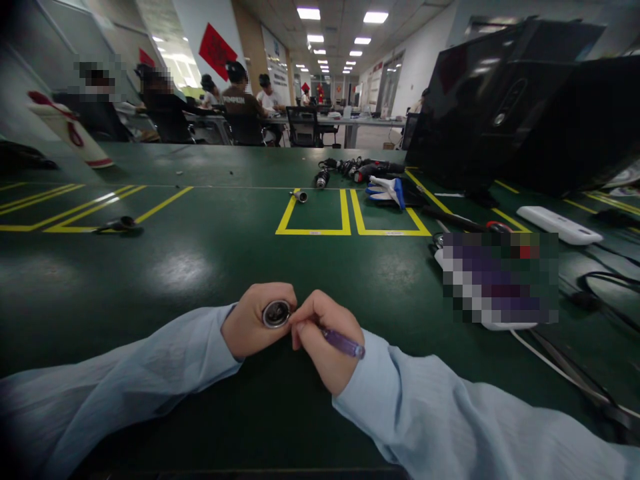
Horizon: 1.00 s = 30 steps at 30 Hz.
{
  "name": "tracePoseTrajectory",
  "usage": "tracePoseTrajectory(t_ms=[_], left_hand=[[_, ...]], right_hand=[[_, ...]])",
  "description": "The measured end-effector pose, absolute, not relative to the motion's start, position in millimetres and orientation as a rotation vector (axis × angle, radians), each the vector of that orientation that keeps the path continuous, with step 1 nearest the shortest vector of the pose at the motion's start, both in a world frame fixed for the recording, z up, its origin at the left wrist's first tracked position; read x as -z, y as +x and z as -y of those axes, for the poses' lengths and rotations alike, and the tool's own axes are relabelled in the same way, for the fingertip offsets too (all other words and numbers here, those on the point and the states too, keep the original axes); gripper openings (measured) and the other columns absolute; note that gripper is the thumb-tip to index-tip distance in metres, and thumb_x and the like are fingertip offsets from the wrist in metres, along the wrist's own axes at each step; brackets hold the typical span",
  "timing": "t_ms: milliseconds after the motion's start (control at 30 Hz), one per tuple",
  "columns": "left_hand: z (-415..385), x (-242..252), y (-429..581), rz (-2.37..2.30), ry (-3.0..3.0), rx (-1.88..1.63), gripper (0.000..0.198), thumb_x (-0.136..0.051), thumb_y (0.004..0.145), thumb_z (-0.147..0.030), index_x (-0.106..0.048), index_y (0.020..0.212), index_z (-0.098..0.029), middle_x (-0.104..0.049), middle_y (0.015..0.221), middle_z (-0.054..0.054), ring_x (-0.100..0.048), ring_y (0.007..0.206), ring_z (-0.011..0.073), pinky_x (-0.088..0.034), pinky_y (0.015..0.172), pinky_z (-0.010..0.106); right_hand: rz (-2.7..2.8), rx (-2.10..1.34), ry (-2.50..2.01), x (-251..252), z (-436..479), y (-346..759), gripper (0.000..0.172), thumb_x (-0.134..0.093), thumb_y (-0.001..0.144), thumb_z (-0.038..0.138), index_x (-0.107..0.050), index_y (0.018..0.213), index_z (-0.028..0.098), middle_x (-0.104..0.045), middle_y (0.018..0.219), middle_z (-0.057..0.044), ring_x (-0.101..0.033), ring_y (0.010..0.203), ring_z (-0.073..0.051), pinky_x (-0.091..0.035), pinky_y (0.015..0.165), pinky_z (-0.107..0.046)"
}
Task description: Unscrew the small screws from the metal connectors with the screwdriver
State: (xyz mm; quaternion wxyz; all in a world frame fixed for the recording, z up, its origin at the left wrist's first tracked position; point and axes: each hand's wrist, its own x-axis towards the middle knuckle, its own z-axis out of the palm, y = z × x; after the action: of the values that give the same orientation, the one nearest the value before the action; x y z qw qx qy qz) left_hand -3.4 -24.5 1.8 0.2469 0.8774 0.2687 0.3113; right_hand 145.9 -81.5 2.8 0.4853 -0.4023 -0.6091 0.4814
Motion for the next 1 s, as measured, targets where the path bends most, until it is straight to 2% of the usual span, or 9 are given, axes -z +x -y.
tracePoseTrajectory(t_ms=[133,233,433,533,600,800,900,1000], left_hand=[[24,-2,-4,-0.716,2.389,-0.816,0.012,-0.052,0.068,-0.013,-0.045,0.057,-0.015,-0.046,0.053,-0.003,-0.044,0.049,0.0076,-0.034,0.047,0.019],[25,-3,-4,-0.714,2.406,-0.759,0.012,-0.052,0.068,-0.013,-0.046,0.057,-0.015,-0.047,0.054,-0.002,-0.045,0.05,0.0079,-0.035,0.048,0.019],[29,-4,-2,-0.774,2.457,-0.688,0.006,-0.052,0.067,-0.013,-0.05,0.062,-0.014,-0.049,0.056,-0.002,-0.046,0.052,0.0083,-0.034,0.048,0.019],[29,-3,-2,-0.756,2.477,-0.647,0.005,-0.054,0.065,-0.012,-0.051,0.062,-0.014,-0.049,0.056,-0.002,-0.046,0.051,0.0082,-0.034,0.048,0.019],[28,-4,-2,-0.729,2.483,-0.629,0.005,-0.053,0.064,-0.012,-0.051,0.061,-0.015,-0.049,0.055,-0.002,-0.046,0.051,0.0083,-0.035,0.048,0.018],[27,-2,-4,-0.715,2.459,-0.687,0.008,-0.053,0.066,-0.013,-0.05,0.058,-0.014,-0.051,0.056,-0.001,-0.048,0.051,0.0081,-0.035,0.048,0.018],[26,-1,-5,-0.728,2.417,-0.754,0.009,-0.054,0.066,-0.013,-0.05,0.057,-0.014,-0.051,0.055,-0.001,-0.048,0.051,0.0081,-0.036,0.048,0.018],[25,-1,-5,-0.735,2.389,-0.793,0.01,-0.054,0.066,-0.013,-0.049,0.058,-0.014,-0.051,0.055,-0.001,-0.048,0.052,0.0079,-0.036,0.049,0.018]], right_hand=[[1.23,-1.468,-0.887,-1,73,145,0.004,-0.042,0.069,0.015,-0.045,0.068,0.018,-0.053,0.048,0.004,-0.04,0.038,-0.007,-0.032,0.038,-0.019],[1.249,-1.465,-0.895,-3,74,147,0.004,-0.042,0.068,0.015,-0.045,0.067,0.018,-0.053,0.047,0.004,-0.041,0.038,-0.008,-0.032,0.038,-0.019],[1.802,-0.692,-1.039,-8,87,153,0.013,-0.043,0.07,0.008,-0.053,0.068,0.018,-0.053,0.06,0.0,-0.05,0.059,-0.012,-0.037,0.055,-0.025],[1.881,-0.577,-1.011,-8,88,155,0.015,-0.044,0.067,0.006,-0.054,0.069,0.018,-0.054,0.065,-0.001,-0.05,0.064,-0.014,-0.038,0.06,-0.028],[1.827,-0.702,-1.029,-9,85,155,0.014,-0.044,0.066,0.007,-0.055,0.066,0.017,-0.055,0.063,-0.002,-0.051,0.064,-0.014,-0.039,0.06,-0.028],[1.221,-1.459,-1.003,-8,69,152,0.007,-0.048,0.059,0.017,-0.055,0.058,0.015,-0.059,0.052,-0.002,-0.05,0.048,-0.012,-0.038,0.046,-0.024],[0.999,-1.596,-0.924,-4,65,149,0.006,-0.051,0.056,0.019,-0.054,0.058,0.015,-0.06,0.051,-0.002,-0.049,0.044,-0.01,-0.037,0.044,-0.023],[1.022,-1.565,-0.891,-3,68,149,0.005,-0.05,0.058,0.018,-0.054,0.059,0.015,-0.061,0.053,-0.001,-0.049,0.046,-0.01,-0.037,0.046,-0.023]])
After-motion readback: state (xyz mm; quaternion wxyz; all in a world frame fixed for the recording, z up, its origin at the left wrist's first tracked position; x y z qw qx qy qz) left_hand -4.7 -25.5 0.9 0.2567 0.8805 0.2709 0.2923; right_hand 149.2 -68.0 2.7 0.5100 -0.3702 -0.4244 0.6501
